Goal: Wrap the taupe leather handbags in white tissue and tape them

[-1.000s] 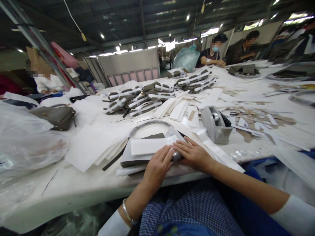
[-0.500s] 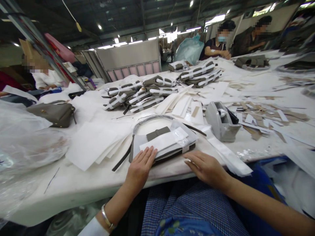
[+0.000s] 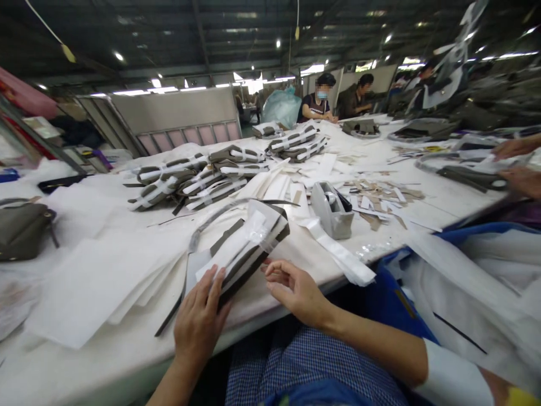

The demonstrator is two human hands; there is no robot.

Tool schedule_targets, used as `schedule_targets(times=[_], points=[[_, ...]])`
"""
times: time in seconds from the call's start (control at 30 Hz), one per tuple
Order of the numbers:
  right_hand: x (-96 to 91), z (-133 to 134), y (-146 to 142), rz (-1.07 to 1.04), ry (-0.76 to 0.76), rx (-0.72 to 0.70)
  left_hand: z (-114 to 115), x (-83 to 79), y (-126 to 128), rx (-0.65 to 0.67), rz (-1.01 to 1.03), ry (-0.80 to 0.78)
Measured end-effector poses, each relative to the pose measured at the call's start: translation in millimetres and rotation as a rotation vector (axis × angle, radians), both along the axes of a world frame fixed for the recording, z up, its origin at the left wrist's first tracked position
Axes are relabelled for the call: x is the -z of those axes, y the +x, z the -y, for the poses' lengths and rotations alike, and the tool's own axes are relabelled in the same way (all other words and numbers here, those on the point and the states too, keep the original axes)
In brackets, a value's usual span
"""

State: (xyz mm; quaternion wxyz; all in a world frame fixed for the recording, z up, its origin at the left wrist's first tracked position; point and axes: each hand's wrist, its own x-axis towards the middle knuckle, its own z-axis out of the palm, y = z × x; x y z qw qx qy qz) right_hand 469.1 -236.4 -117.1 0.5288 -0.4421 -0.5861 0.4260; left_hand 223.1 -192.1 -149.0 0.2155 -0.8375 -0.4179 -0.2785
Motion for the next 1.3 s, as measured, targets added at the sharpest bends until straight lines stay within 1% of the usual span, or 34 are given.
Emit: schedule_targets(times=[0.07, 0.1, 0.17, 0.2, 0.27, 0.33, 0.37, 0.43, 0.53, 0.63, 0.73, 0.83, 0.93, 1.0, 1.03, 1.1, 1.13, 1.17, 1.2, 1.3], points=[[-7.0, -5.2, 13.0, 0.221, 0.163, -0.017, -1.2, 2.5, -2.7, -0.015, 0.03, 0.023], [-8.3, -9.1, 25.7, 0.356, 0.244, 0.003, -2.0, 3.6, -3.1, -0.01, 0.038, 0.03], [-5.4, -17.5, 61.6, 0.624, 0.366, 0.097, -3.8, 5.8, -2.2, 0.007, 0.05, 0.039], [-1.5, -21.3, 83.0, 0.747, 0.401, 0.157, -4.7, 6.9, -1.2, 0.012, 0.057, 0.039], [9.0, -26.5, 126.9, 0.984, 0.395, 0.275, -6.4, 9.0, 0.8, 0.013, 0.078, 0.034], [20.0, -28.5, 163.7, 1.186, 0.346, 0.34, -7.5, 10.7, 1.7, 0.01, 0.106, 0.029], [24.7, -28.6, 177.0, 1.264, 0.328, 0.346, -7.9, 11.4, 1.7, 0.009, 0.118, 0.024], [31.3, -27.7, 191.7, 1.374, 0.306, 0.322, -8.3, 12.4, 1.2, 0.01, 0.127, 0.01], [31.6, -27.6, 190.5, 1.434, 0.264, 0.318, -8.3, 12.4, 1.0, 0.02, 0.119, 0.002], [22.5, -31.2, 181.8, 1.429, 0.187, 0.365, -8.2, 11.4, 1.8, 0.02, 0.116, 0.021], [10.6, -36.9, 180.0, 1.452, 0.141, 0.369, -8.1, 11.0, 2.5, 0.007, 0.116, 0.021], [-1.1, -40.2, 180.3, 1.466, 0.17, 0.392, -8.1, 11.2, 2.4, 0.005, 0.114, 0.024], [-13.3, -35.5, 170.6, 1.374, 0.249, 0.388, -8.3, 11.9, 2.3, 0.009, 0.119, 0.028], [-21.5, -26.9, 156.8, 1.258, 0.269, 0.334, -8.5, 12.3, 2.6, 0.007, 0.129, 0.024], [-25.2, -21.7, 148.6, 1.194, 0.253, 0.273, -8.5, 12.4, 2.8, 0.005, 0.137, 0.022], [-30.4, -11.7, 131.8, 1.072, 0.172, 0.081, -8.1, 12.2, 3.2, 0.004, 0.154, 0.017], [-31.1, -8.1, 124.3, 1.024, 0.123, -0.015, -7.8, 12.1, 3.4, 0.005, 0.163, 0.016], [-30.1, -6.1, 117.6, 0.992, 0.085, -0.078, -7.5, 12.0, 3.4, 0.007, 0.172, 0.015], [-26.9, -5.8, 111.9, 0.979, 0.068, -0.097, -7.2, 12.1, 3.3, 0.008, 0.178, 0.013], [-6.1, -14.6, 97.7, 1.05, 0.107, 0.012, -6.9, 13.3, 2.2, -0.001, 0.192, 0.017]])
